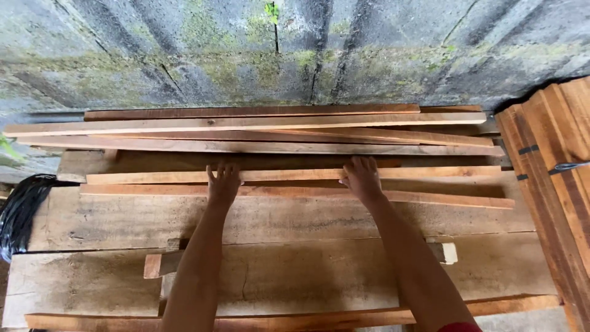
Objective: The person is selecting, aligning, and stacking thin wooden strips on a jig on a workbench.
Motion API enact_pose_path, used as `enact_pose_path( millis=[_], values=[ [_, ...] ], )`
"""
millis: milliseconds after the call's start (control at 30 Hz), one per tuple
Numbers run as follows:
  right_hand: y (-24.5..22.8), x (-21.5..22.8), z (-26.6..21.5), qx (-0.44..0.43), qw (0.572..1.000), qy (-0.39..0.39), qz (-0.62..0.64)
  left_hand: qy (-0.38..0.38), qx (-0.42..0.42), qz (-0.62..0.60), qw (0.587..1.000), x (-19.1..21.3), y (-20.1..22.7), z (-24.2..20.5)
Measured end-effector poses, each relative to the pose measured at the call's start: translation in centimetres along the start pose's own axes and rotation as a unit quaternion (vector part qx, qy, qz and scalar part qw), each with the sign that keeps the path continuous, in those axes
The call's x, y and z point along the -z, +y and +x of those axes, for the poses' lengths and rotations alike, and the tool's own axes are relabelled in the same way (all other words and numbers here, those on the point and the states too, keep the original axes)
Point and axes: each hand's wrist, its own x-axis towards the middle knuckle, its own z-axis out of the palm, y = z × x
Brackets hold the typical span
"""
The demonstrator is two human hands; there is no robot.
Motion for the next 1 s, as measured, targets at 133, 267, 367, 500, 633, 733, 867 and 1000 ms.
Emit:
enact_pose_path(
  millis=[133, 267, 367, 500, 633, 733, 867, 1000],
  values=[
    [0.1, -1.5, -1.6, -0.01, 1.0, 0.015, -0.01, 0.014, -0.012, 0.005, 1.0, 2.6, -0.2, -1.1],
    [-0.8, 4.0, -2.2, 0.001, 1.0, 0.009, -0.014, -0.008, -0.016, 0.016, 1.0, 5.0, -1.4, -1.2],
    [-1.0, 7.1, -2.4, 0.02, 0.998, 0.046, -0.028, 0.036, -0.021, 0.016, 0.999, 8.8, -2.6, -0.3],
    [-0.5, 8.7, -2.7, 0.034, 0.995, 0.09, -0.032, 0.113, -0.019, 0.011, 0.993, 7.5, -4.3, -1.3],
    [-1.7, 14.6, -3.4, 0.04, 0.982, 0.177, -0.047, 0.088, -0.014, -0.039, 0.995, 11.9, -4.5, -1.3],
    [-2.6, 19.0, -4.7, 0.078, 0.953, 0.283, -0.073, 0.118, -0.027, -0.045, 0.992, 15.5, -3.9, -2.4],
    [-2.1, 18.1, -7.2, 0.074, 0.949, 0.296, -0.083, 0.078, -0.017, -0.077, 0.994, 21.6, -3.4, -4.0],
    [-1.2, 18.4, -9.7, 0.069, 0.966, 0.219, -0.121, 0.075, -0.05, -0.126, 0.988, 25.7, -3.7, -5.7]
  ],
)
